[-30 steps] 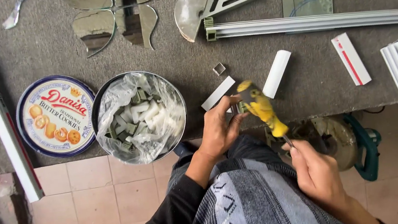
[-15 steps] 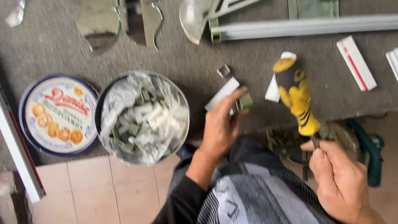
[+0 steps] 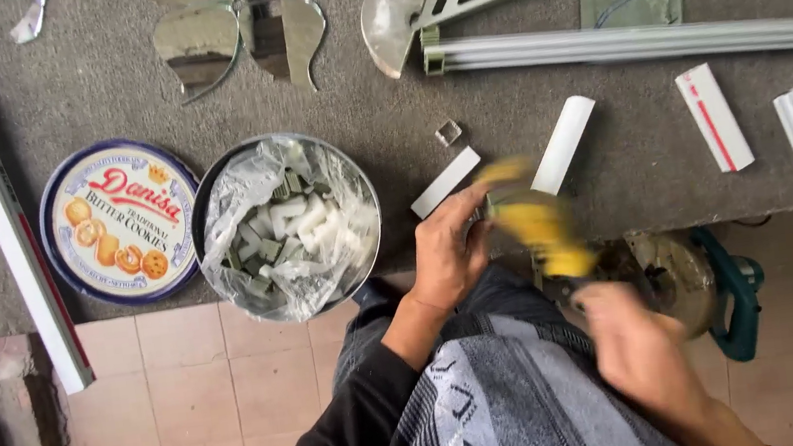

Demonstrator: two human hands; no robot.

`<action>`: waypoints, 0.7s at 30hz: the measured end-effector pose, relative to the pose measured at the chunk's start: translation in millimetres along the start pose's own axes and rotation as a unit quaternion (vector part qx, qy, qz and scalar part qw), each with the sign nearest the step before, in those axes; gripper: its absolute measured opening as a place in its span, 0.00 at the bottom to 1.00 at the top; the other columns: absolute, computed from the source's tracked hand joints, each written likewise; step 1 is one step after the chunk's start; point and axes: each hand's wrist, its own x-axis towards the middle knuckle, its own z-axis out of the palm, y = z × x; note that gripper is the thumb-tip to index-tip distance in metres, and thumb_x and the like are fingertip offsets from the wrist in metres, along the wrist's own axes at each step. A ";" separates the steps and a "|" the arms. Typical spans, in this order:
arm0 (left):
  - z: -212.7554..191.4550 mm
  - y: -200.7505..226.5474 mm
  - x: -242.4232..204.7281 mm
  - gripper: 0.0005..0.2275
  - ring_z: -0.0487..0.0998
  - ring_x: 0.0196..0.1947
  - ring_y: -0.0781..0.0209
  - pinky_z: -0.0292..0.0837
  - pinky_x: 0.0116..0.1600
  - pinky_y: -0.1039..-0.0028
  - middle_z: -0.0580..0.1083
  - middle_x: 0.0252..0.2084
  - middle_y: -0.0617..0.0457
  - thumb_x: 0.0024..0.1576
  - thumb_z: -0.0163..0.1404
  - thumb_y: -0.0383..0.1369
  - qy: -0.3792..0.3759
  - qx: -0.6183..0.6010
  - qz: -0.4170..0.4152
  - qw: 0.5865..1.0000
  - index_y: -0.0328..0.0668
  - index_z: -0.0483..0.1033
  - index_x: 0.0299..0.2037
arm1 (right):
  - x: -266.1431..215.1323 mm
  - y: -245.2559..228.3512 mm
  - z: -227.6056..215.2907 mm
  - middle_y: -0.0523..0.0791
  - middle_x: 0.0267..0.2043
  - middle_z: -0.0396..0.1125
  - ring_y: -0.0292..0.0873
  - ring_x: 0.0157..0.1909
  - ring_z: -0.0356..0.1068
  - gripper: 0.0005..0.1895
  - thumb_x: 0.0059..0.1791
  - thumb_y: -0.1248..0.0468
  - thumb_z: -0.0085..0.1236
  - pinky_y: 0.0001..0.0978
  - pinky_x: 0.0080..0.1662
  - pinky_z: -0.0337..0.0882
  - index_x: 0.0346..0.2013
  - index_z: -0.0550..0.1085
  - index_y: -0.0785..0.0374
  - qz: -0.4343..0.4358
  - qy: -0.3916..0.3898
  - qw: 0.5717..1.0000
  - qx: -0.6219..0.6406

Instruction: Inserting small plastic connectors into the ends of aluminum profiles on a workshop table for assembly.

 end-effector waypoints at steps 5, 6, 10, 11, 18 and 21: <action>1.5 1.4 -2.7 0.16 0.88 0.54 0.50 0.82 0.60 0.65 0.83 0.58 0.49 0.69 0.56 0.23 0.001 0.018 0.008 1.000 0.45 0.76 0.67 | -5.5 -23.2 -28.7 0.43 0.40 0.81 0.36 0.37 0.79 0.19 0.63 0.56 0.46 0.28 0.53 0.76 0.56 0.84 0.59 0.171 -0.051 0.983 0.049; -3.2 3.7 -11.9 0.16 0.88 0.54 0.50 0.82 0.60 0.65 0.83 0.58 0.49 0.69 0.56 0.23 -0.005 0.018 -0.003 1.000 0.45 0.76 0.67 | -15.7 -12.4 -18.7 0.43 0.40 0.81 0.36 0.37 0.79 0.19 0.63 0.56 0.46 0.28 0.53 0.76 0.56 0.84 0.59 0.180 -0.059 0.981 0.049; 5.6 -30.2 -3.7 0.19 0.87 0.58 0.45 0.83 0.61 0.61 0.82 0.60 0.46 0.66 0.53 0.22 0.015 0.042 0.032 0.998 0.44 0.75 0.67 | 18.5 0.5 -0.3 0.40 0.38 0.78 0.41 0.36 0.82 0.17 0.60 0.55 0.46 0.34 0.50 0.77 0.58 0.80 0.46 0.170 -0.175 0.970 -0.016; 10.4 -38.6 -21.7 0.17 0.87 0.59 0.42 0.83 0.62 0.59 0.82 0.62 0.44 0.68 0.57 0.27 0.026 0.070 0.018 0.997 0.42 0.75 0.68 | 21.1 -15.3 -10.5 0.38 0.23 0.77 0.45 0.30 0.84 0.19 0.60 0.47 0.43 0.38 0.44 0.79 0.56 0.82 0.37 0.273 -0.261 0.923 -0.067; 4.6 -27.5 -4.0 0.26 0.88 0.58 0.42 0.82 0.57 0.61 0.81 0.65 0.44 0.64 0.46 0.16 0.010 0.070 0.047 0.996 0.48 0.73 0.72 | 33.7 -45.1 -28.4 0.48 0.23 0.56 0.40 0.24 0.57 0.18 0.68 0.68 0.37 0.36 0.45 0.72 0.44 0.69 0.83 0.117 0.052 0.973 0.190; -0.1 -4.4 -7.9 0.21 0.87 0.57 0.50 0.85 0.63 0.66 0.82 0.59 0.46 0.64 0.49 0.14 0.001 0.018 0.018 1.000 0.42 0.75 0.66 | -7.1 12.9 -6.2 0.53 0.58 0.80 0.46 0.52 0.80 0.15 0.62 0.66 0.54 0.39 0.63 0.76 0.61 0.79 0.70 0.054 -0.016 0.998 0.024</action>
